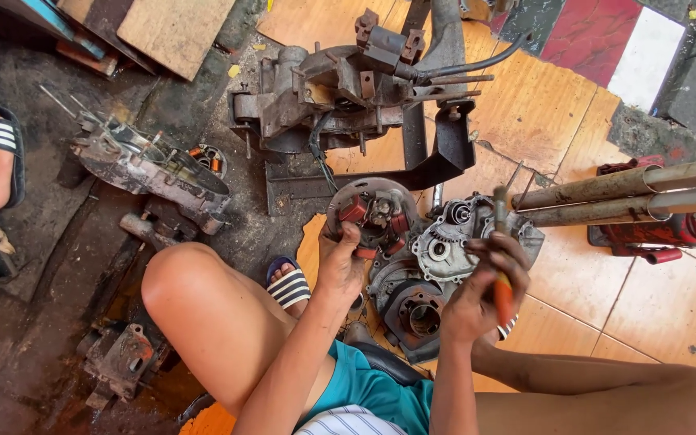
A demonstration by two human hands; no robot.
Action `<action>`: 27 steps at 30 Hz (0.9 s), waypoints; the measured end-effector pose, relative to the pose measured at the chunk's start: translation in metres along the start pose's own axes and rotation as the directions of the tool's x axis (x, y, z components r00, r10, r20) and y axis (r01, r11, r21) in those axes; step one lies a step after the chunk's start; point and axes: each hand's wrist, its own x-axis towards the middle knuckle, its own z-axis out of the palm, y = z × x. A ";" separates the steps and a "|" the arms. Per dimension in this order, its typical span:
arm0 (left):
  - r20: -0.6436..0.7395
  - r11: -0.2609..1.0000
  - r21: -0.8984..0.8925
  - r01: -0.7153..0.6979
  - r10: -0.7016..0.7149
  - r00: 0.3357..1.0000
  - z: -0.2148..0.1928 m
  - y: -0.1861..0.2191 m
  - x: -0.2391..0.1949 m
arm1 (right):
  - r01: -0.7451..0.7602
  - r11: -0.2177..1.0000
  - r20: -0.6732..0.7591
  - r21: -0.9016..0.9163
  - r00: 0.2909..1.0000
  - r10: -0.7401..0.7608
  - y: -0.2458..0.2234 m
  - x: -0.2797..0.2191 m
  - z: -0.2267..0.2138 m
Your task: Cleaning and inspecting disassembled motorcycle engine components using a brush and solvent.
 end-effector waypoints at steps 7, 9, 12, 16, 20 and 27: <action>0.121 0.920 -0.218 0.326 -0.306 0.944 0.025 0.020 -0.018 | -0.305 0.944 0.397 -0.129 0.856 0.331 -0.021 0.000 0.007; -0.029 0.939 -0.152 0.309 -0.316 0.948 0.014 0.006 -0.013 | -0.307 0.938 0.441 -0.161 0.828 0.347 -0.023 0.003 0.006; -0.071 0.920 0.007 0.392 -0.391 0.918 0.068 0.048 -0.035 | -0.151 0.961 0.427 -0.230 0.872 0.239 -0.024 0.001 0.004; -0.076 0.860 0.235 0.452 -0.447 0.891 0.110 0.078 -0.051 | 0.006 0.967 0.388 -0.256 0.916 0.098 -0.020 -0.003 0.000; -0.055 0.808 0.220 0.547 -0.550 0.834 0.112 0.083 -0.057 | 0.188 0.942 0.436 -0.277 0.899 -0.052 -0.016 -0.002 -0.004; -0.242 0.816 0.036 0.576 -0.552 0.798 0.048 0.028 -0.014 | 0.016 0.936 0.671 -0.352 0.701 0.241 -0.020 0.001 -0.003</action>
